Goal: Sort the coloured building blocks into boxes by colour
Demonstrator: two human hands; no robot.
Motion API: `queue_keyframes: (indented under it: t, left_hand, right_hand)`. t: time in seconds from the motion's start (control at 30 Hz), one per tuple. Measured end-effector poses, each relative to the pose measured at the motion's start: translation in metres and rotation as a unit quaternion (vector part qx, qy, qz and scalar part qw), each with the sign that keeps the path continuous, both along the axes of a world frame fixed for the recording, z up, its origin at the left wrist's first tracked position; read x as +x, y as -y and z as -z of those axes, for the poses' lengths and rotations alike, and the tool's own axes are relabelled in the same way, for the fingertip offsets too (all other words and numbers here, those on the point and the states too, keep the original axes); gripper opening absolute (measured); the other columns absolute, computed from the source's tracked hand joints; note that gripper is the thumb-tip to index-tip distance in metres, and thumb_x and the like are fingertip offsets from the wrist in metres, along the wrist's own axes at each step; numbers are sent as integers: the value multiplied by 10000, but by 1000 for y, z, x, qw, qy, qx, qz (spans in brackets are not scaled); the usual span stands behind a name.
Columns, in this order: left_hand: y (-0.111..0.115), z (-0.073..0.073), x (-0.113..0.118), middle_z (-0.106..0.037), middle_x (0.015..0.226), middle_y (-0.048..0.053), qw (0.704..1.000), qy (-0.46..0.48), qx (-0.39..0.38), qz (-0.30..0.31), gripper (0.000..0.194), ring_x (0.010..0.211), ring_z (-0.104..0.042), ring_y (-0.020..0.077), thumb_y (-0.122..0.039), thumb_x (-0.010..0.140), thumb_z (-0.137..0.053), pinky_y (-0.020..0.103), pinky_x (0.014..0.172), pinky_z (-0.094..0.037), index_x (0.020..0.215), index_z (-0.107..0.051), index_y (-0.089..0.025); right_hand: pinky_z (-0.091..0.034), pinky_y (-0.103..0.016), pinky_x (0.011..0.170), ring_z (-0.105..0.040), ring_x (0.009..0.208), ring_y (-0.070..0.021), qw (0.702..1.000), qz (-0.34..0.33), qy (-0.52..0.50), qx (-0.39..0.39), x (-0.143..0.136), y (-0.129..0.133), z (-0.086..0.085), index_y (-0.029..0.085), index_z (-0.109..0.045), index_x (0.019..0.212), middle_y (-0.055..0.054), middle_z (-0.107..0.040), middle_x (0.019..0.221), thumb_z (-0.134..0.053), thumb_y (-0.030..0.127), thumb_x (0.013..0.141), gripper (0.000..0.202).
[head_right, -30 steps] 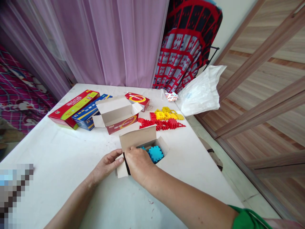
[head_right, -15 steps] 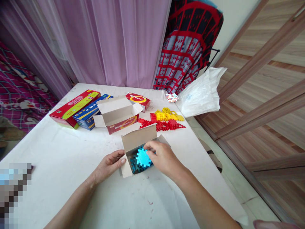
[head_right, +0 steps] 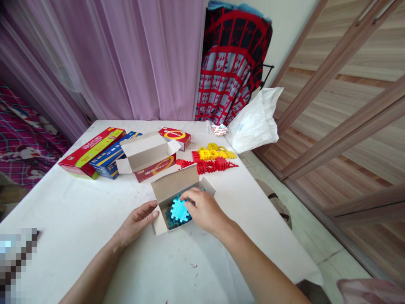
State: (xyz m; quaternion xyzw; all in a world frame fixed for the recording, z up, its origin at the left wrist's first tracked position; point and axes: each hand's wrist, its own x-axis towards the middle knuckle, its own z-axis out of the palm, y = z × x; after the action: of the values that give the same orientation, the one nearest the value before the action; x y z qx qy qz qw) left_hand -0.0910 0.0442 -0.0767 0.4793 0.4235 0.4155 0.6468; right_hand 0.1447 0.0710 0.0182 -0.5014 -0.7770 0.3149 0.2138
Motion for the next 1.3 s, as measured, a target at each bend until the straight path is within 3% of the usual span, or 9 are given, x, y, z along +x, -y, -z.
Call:
queue_keyframes:
  t: [0.17, 0.33, 0.6, 0.77, 0.9, 1.0, 1.13, 1.3]
  left_hand:
    - [0, 5, -1, -710, 1051, 54, 1000, -17, 6, -6, 457, 936, -632, 200, -497, 765, -691, 333, 870, -495, 1104, -638, -195]
    - [0, 5, -1, -711, 1034, 46, 1000, -18, 8, -5, 449, 923, -629, 196, -506, 762, -692, 320, 852, -495, 1088, -641, -201]
    - [0, 2, 1, -711, 1035, 46, 1000, -5, 10, -3, 465, 935, -628, 193, -516, 744, -706, 313, 865, -489, 1073, -646, -192]
    - [0, -1, 2, -713, 1014, 52, 1000, -9, 2, -11, 513, 932, -633, 209, -559, 715, -709, 337, 863, -495, 1062, -652, -186]
    - [0, 1, 2, -712, 1017, 48, 1000, -4, 1, -10, 508, 926, -632, 200, -557, 716, -711, 324, 855, -495, 1063, -648, -192]
    - [0, 2, 1, -712, 1013, 46, 1000, -3, 6, -6, 487, 914, -632, 194, -546, 733, -702, 319, 849, -497, 1063, -650, -191]
    - [-1, 3, 1, -711, 1019, 44, 1000, -7, 9, -4, 487, 918, -630, 190, -544, 737, -701, 312, 852, -496, 1067, -651, -189]
    - [0, 2, 1, -711, 1028, 42, 1000, 2, 7, -2, 472, 927, -630, 190, -528, 735, -710, 309, 855, -495, 1059, -650, -191]
  right_hand:
    - [-456, -266, 830, -649, 912, -175, 992, -78, 97, 8, -29, -1, 8, 190, -737, 940, -57, -727, 972, -536, 112, 824, 245]
    - [-454, -273, 819, -659, 934, -188, 977, -126, 171, 17, -37, 0, 13, 207, -742, 981, -53, -737, 1003, -501, 125, 859, 282]
    - [-414, -250, 822, -620, 930, -156, 968, -89, 222, 78, -14, -13, -13, 202, -725, 975, -48, -693, 996, -477, 108, 866, 287]
    - [-389, -261, 738, -609, 909, -180, 926, -153, 338, 70, -2, -21, -16, 211, -710, 926, -53, -675, 974, -548, 166, 820, 198]
    - [-371, -279, 663, -595, 883, -205, 886, -190, 414, 90, -10, -19, -12, 183, -705, 868, -87, -656, 976, -577, 226, 809, 147]
    - [-366, -282, 659, -584, 895, -207, 872, -217, 427, 100, -15, -20, -12, 178, -708, 857, -91, -656, 982, -586, 229, 809, 140]
    - [-364, -271, 685, -595, 906, -201, 876, -240, 406, 99, -9, -29, -24, 219, -719, 838, -53, -692, 914, -608, 274, 806, 128]
    - [-369, -251, 678, -628, 877, -186, 894, -222, 387, 46, 5, -49, -48, 289, -737, 931, -7, -735, 922, -579, 256, 817, 198]
